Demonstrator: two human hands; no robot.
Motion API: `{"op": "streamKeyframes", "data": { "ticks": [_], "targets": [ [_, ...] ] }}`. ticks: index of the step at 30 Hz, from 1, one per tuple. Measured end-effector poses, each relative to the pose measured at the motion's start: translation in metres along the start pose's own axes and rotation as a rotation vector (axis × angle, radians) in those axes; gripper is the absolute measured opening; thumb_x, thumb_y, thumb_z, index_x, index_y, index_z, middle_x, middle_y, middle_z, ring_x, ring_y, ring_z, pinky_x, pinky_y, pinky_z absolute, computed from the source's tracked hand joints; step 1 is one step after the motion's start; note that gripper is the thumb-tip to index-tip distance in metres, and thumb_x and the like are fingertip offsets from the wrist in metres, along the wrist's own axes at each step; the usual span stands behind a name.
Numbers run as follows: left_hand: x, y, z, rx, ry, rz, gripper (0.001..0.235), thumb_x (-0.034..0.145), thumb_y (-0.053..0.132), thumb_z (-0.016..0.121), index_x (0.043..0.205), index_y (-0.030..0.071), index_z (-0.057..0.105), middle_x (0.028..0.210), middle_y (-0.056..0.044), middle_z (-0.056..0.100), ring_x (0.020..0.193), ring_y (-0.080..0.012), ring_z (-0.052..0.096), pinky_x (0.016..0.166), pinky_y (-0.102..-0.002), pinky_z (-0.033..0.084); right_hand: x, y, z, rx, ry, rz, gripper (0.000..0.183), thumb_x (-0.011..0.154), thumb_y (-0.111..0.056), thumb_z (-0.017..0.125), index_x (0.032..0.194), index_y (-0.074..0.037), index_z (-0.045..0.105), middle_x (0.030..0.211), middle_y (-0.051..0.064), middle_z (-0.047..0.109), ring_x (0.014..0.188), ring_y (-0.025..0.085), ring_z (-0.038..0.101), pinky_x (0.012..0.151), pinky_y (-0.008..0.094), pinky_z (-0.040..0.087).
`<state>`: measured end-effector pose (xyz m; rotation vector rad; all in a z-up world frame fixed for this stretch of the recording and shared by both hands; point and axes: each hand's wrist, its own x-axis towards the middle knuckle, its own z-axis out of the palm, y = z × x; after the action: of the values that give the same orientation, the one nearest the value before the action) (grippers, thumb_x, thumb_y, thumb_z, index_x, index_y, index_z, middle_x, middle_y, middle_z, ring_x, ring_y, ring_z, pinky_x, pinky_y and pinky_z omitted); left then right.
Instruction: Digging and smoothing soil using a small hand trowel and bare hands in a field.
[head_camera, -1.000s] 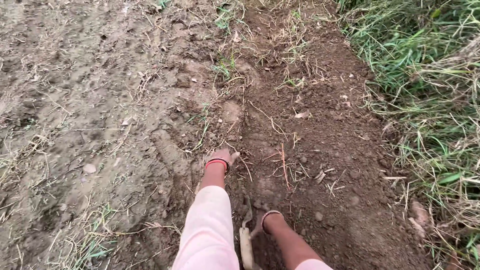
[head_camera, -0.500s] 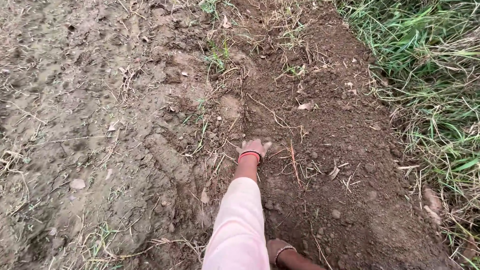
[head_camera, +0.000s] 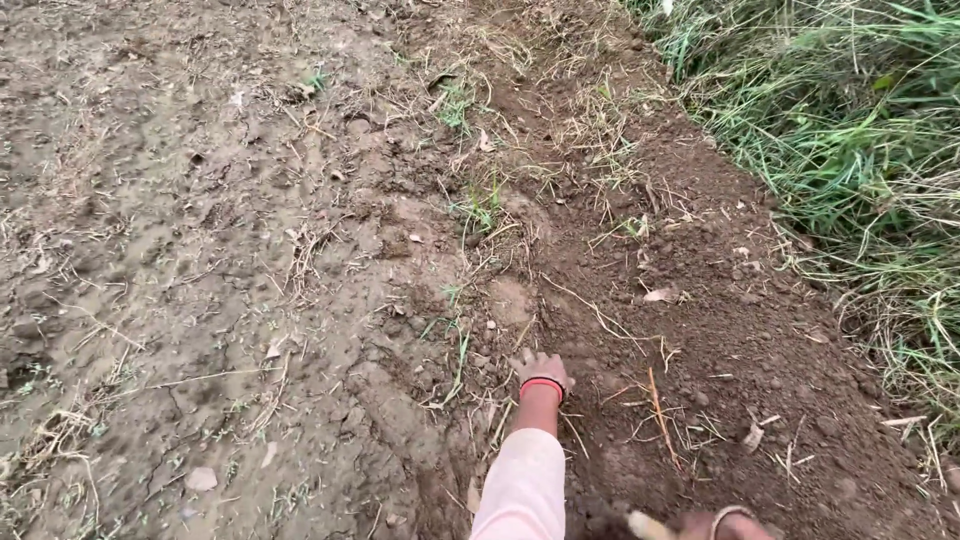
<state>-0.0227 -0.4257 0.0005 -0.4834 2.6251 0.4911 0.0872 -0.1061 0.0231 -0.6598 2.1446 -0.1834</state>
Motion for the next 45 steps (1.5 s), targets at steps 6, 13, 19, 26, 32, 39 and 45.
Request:
{"op": "streamKeyframes", "data": {
  "ticks": [6, 13, 19, 26, 32, 39, 45],
  "targets": [
    [-0.001, -0.004, -0.003, 0.095, -0.041, 0.041, 0.067, 0.091, 0.042, 0.069, 0.151, 0.019, 0.049, 0.165, -0.011, 0.033, 0.157, -0.0394, 0.016, 0.12, -0.071, 0.009, 0.003, -0.076, -0.122, -0.029, 0.125, 0.21, 0.062, 0.088, -0.071, 0.054, 0.14, -0.037, 0.06, 0.104, 0.005, 0.081, 0.089, 0.016, 0.078, 0.091, 0.033, 0.062],
    [0.013, 0.013, 0.026, 0.094, 0.082, 0.059, 0.062, 0.097, 0.034, 0.059, 0.154, 0.013, 0.045, 0.165, -0.015, 0.033, 0.155, -0.041, 0.017, 0.118, -0.073, 0.009, 0.059, -0.1, -0.133, 0.159, 0.541, 0.381, 0.057, 0.085, -0.05, 0.065, 0.139, -0.035, 0.063, 0.096, 0.016, 0.082, 0.076, 0.024, 0.081, 0.079, 0.04, 0.068],
    [-0.011, 0.024, 0.006, 0.06, -0.091, 0.11, 0.073, 0.096, 0.041, 0.062, 0.157, 0.01, 0.036, 0.167, -0.015, 0.025, 0.157, -0.04, 0.01, 0.119, -0.072, 0.002, 0.113, -0.105, -0.098, 0.228, 0.574, 0.453, 0.058, 0.081, -0.039, 0.073, 0.138, -0.032, 0.065, 0.119, 0.018, 0.074, 0.109, 0.033, 0.073, 0.104, 0.041, 0.054],
    [0.061, -0.008, 0.084, -0.001, 0.044, 0.131, 0.06, 0.102, 0.032, 0.048, 0.157, 0.013, 0.036, 0.168, -0.015, 0.022, 0.156, -0.041, 0.011, 0.118, -0.075, 0.004, 0.125, -0.11, -0.125, 0.117, 0.496, 0.371, 0.056, 0.081, -0.041, 0.073, 0.135, -0.025, 0.067, 0.123, 0.016, 0.073, 0.114, 0.032, 0.071, 0.106, 0.039, 0.054],
    [0.033, -0.05, 0.036, -0.009, 0.007, 0.131, 0.069, 0.095, 0.039, 0.062, 0.157, 0.017, 0.039, 0.168, -0.015, 0.023, 0.155, -0.0417, 0.014, 0.118, -0.075, 0.01, 0.158, -0.127, -0.168, -0.024, 0.332, 0.407, 0.049, 0.081, -0.049, 0.076, 0.122, -0.021, 0.077, 0.118, 0.014, 0.077, 0.111, 0.029, 0.073, 0.106, 0.037, 0.053],
    [0.02, -0.041, 0.032, -0.101, -0.053, 0.259, 0.098, 0.08, 0.049, 0.08, 0.159, 0.017, 0.033, 0.169, -0.016, 0.019, 0.156, -0.0422, 0.01, 0.119, -0.071, 0.009, 0.277, -0.054, -0.196, -0.262, 0.166, 0.297, 0.038, 0.086, -0.043, 0.067, 0.091, -0.011, 0.087, 0.101, 0.011, 0.082, 0.095, 0.025, 0.077, 0.092, 0.035, 0.058],
    [-0.005, -0.024, 0.005, -0.044, -0.093, 0.158, 0.09, 0.092, 0.034, 0.064, 0.161, 0.004, 0.016, 0.169, -0.02, 0.01, 0.156, -0.0435, 0.006, 0.12, -0.07, 0.006, 0.343, 0.031, -0.201, -0.153, 0.149, 0.208, 0.037, 0.091, -0.039, 0.062, 0.104, -0.011, 0.082, 0.109, 0.009, 0.076, 0.099, 0.023, 0.07, 0.089, 0.038, 0.052]
  ]
}}
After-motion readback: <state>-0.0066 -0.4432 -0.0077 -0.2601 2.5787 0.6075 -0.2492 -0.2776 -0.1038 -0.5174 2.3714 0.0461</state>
